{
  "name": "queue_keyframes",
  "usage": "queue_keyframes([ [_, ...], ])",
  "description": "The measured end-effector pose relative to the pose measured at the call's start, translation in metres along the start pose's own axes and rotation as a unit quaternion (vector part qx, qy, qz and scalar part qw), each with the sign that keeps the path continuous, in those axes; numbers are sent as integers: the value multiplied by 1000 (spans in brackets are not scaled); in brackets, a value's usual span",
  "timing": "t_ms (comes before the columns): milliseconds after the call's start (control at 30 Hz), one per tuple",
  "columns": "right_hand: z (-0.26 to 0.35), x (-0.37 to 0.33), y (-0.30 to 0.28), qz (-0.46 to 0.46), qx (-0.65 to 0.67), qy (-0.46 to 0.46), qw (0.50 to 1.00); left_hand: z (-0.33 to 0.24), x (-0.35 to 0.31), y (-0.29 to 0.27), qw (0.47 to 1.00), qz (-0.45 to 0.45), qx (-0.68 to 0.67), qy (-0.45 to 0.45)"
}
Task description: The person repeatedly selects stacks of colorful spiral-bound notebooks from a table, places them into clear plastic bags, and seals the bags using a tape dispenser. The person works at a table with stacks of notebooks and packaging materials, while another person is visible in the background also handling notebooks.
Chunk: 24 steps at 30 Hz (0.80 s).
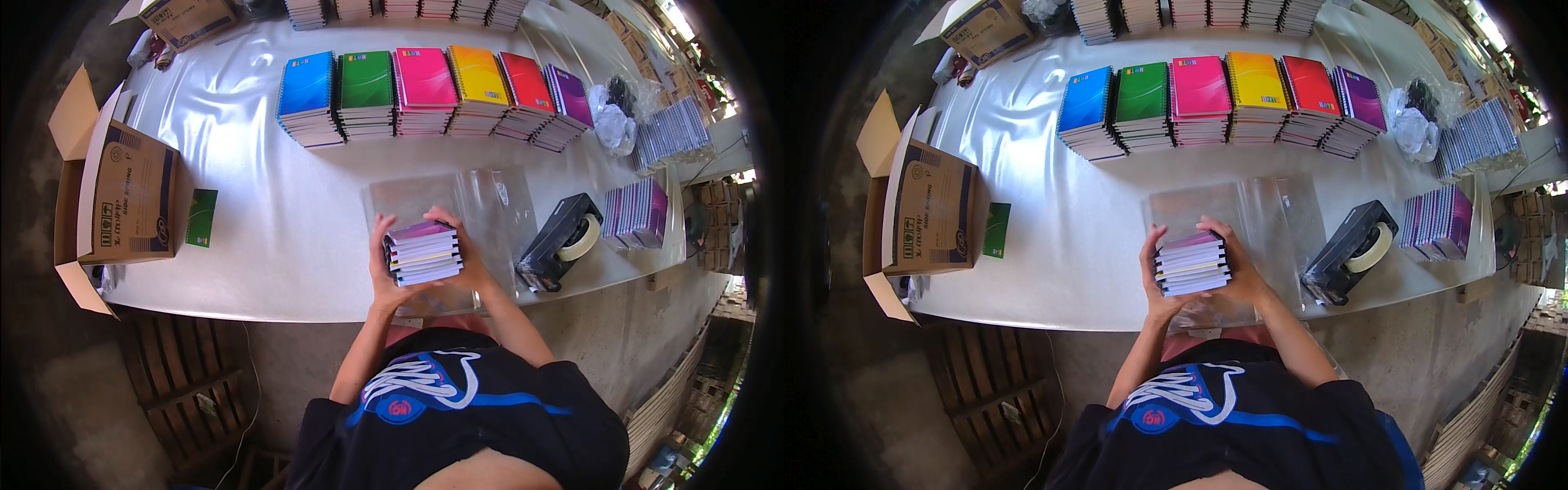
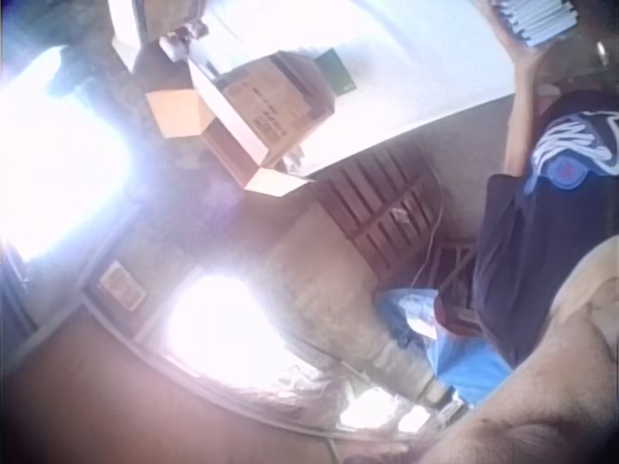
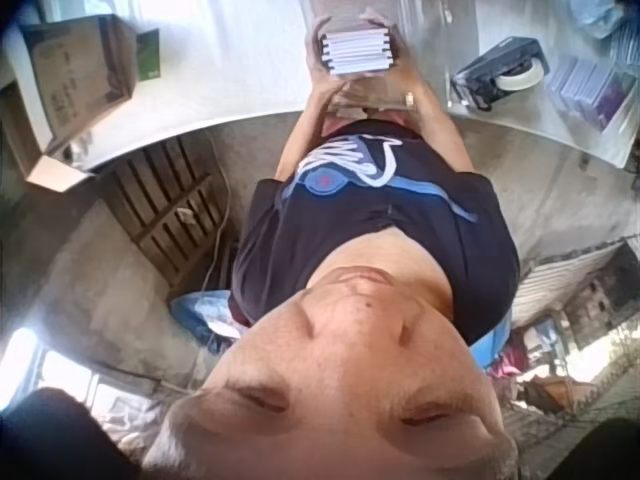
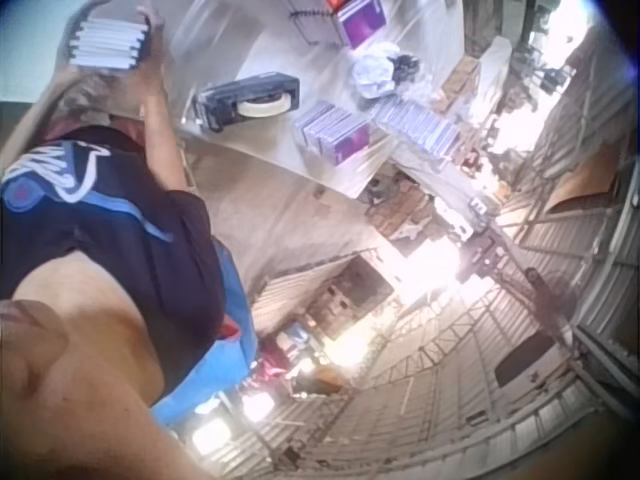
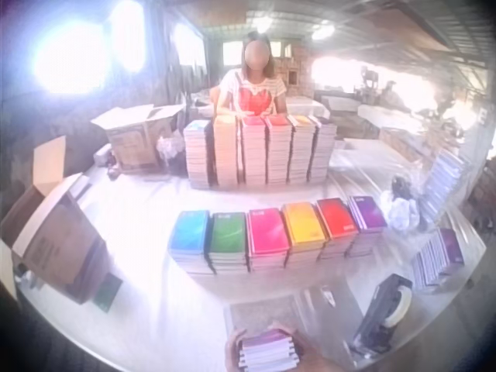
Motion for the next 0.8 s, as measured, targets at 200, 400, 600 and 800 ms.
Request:
queue_keyframes([
  [200, -15, 4, 10, 9, 45, 34, 998, 16, 8, 9, 990, 24, -66, -125],
  [400, -10, 6, -2, -36, 40, 33, 998, 24, 7, 5, 984, -3, -93, -151],
  [600, -37, 2, 6, -34, -46, -23, 998, 43, -2, 8, 988, -13, 34, -150],
  [800, -36, 0, 4, -27, -22, -14, 999, 40, -7, 9, 993, -27, 63, -98],
])
Point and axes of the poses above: each hand's wrist, its own x-axis towards the middle knuckle, its own y-axis out of the palm, z = x × y, the point moved 9 cm from there along x, towards the middle knuckle, and after that the axes turned 9 degrees about -x, right-handed, at the moved point
